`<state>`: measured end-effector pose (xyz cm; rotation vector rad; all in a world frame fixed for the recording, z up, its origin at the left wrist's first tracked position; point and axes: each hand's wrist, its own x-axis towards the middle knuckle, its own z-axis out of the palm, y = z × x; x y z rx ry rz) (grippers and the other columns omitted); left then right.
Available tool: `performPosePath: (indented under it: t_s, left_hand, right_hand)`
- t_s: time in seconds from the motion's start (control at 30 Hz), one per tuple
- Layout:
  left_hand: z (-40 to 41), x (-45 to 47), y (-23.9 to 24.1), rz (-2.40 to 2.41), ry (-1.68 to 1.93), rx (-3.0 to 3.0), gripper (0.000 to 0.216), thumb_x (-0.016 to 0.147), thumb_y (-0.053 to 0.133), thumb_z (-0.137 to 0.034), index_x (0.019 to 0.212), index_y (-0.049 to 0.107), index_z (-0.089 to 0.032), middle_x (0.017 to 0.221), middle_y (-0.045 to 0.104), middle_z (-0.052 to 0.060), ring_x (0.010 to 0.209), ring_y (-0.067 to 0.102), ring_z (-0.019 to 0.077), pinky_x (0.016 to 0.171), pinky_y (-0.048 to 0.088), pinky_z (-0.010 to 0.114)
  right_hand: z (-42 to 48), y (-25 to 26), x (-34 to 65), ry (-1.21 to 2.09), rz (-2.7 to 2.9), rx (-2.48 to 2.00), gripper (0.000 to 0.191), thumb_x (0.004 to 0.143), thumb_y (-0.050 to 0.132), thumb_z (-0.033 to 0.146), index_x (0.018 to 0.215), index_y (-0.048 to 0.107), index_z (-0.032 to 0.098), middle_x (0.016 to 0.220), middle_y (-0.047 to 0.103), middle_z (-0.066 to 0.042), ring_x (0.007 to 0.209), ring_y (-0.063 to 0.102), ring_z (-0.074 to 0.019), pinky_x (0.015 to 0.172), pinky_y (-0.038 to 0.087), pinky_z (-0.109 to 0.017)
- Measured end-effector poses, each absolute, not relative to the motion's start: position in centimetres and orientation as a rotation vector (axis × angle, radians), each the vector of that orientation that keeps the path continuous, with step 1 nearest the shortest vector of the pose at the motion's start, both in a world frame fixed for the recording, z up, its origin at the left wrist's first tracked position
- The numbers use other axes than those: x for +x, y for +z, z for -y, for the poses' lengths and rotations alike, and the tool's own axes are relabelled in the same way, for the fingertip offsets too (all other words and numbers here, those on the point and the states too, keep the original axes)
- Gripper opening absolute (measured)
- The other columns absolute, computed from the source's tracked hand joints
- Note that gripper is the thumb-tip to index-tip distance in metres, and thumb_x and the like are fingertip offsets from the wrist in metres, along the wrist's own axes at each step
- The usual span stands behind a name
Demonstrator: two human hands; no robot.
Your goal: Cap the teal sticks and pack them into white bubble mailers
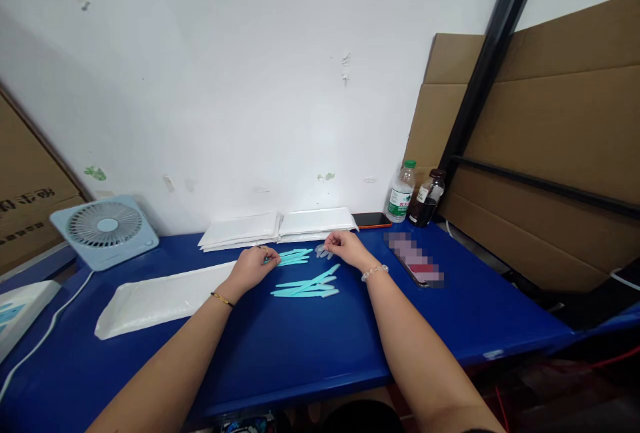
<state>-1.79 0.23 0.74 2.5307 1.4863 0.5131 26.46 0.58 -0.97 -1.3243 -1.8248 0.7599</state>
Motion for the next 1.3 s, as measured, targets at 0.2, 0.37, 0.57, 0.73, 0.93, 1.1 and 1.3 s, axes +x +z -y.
performPosePath:
  t_s: [0.2, 0.37, 0.57, 0.73, 0.93, 1.1, 1.3]
  left_hand:
    - [-0.2, -1.9, 0.4, -1.527, 0.574, 2.543, 0.024, 0.080, 0.055, -0.033, 0.099, 0.068, -0.026, 0.092, 0.068, 0.002, 0.092, 0.060, 0.0211, 0.078, 0.040, 0.030]
    - [0.8, -1.1, 1.1, -1.409, 0.545, 2.521, 0.025, 0.083, 0.052, -0.039, 0.092, 0.069, -0.024, 0.092, 0.067, 0.003, 0.089, 0.059, 0.0192, 0.075, 0.042, 0.028]
    - [2.0, -0.2, 1.7, -1.246, 0.516, 2.571, 0.031, 0.087, 0.047, -0.045, 0.093, 0.069, -0.024, 0.088, 0.067, 0.003, 0.083, 0.058, 0.0175, 0.070, 0.040, 0.026]
    - [2.0, 0.0, 1.7, -1.223, 0.461, 2.627, 0.027, 0.089, 0.044, -0.035, 0.081, 0.067, -0.022, 0.086, 0.068, 0.002, 0.084, 0.059, 0.0171, 0.072, 0.039, 0.026]
    - [1.4, -0.3, 2.1, -1.283, 0.476, 2.608, 0.024, 0.087, 0.047, -0.037, 0.088, 0.067, -0.023, 0.092, 0.069, 0.002, 0.086, 0.061, 0.0181, 0.073, 0.040, 0.027]
    - [0.0, -2.0, 1.6, -1.447, 0.498, 2.617, 0.023, 0.086, 0.047, -0.034, 0.085, 0.068, -0.024, 0.091, 0.070, 0.002, 0.087, 0.062, 0.0190, 0.075, 0.040, 0.029]
    - [-0.7, -2.8, 0.8, -1.520, 0.543, 2.568, 0.026, 0.084, 0.051, -0.039, 0.099, 0.068, -0.025, 0.094, 0.070, 0.002, 0.092, 0.061, 0.0206, 0.077, 0.041, 0.029]
  right_hand:
    - [-0.1, -0.3, 27.8, 0.583, 1.930, -1.443, 0.018, 0.073, 0.065, 0.031, 0.083, 0.069, 0.015, 0.075, 0.063, -0.003, 0.063, 0.052, -0.0129, 0.062, 0.041, -0.026]
    - [1.0, 0.7, 28.7, 0.878, 2.236, -1.338, 0.025, 0.061, 0.075, 0.030, 0.082, 0.071, 0.017, 0.082, 0.063, -0.002, 0.068, 0.054, -0.0138, 0.063, 0.043, -0.025]
    - [1.4, 1.0, 27.4, 0.883, 2.255, -1.394, 0.014, 0.064, 0.072, 0.027, 0.072, 0.068, 0.016, 0.075, 0.062, -0.001, 0.064, 0.052, -0.0126, 0.058, 0.041, -0.023]
    - [1.3, 0.8, 26.5, 0.907, 2.084, -1.288, 0.017, 0.070, 0.069, 0.032, 0.074, 0.064, 0.016, 0.069, 0.062, -0.001, 0.064, 0.054, -0.0130, 0.061, 0.043, -0.025]
    - [1.1, 0.8, 26.2, 0.955, 1.966, -1.189, 0.024, 0.070, 0.069, 0.038, 0.075, 0.063, 0.015, 0.068, 0.063, -0.001, 0.063, 0.054, -0.0125, 0.062, 0.044, -0.025]
    - [0.2, 0.1, 27.0, 0.912, 1.862, -1.268, 0.024, 0.070, 0.069, 0.036, 0.073, 0.062, 0.013, 0.068, 0.063, -0.003, 0.061, 0.054, -0.0122, 0.060, 0.043, -0.025]
    - [0.0, 0.0, 27.5, 0.621, 1.868, -1.399, 0.021, 0.068, 0.070, 0.033, 0.077, 0.068, 0.014, 0.072, 0.064, -0.003, 0.060, 0.050, -0.0114, 0.056, 0.039, -0.024]
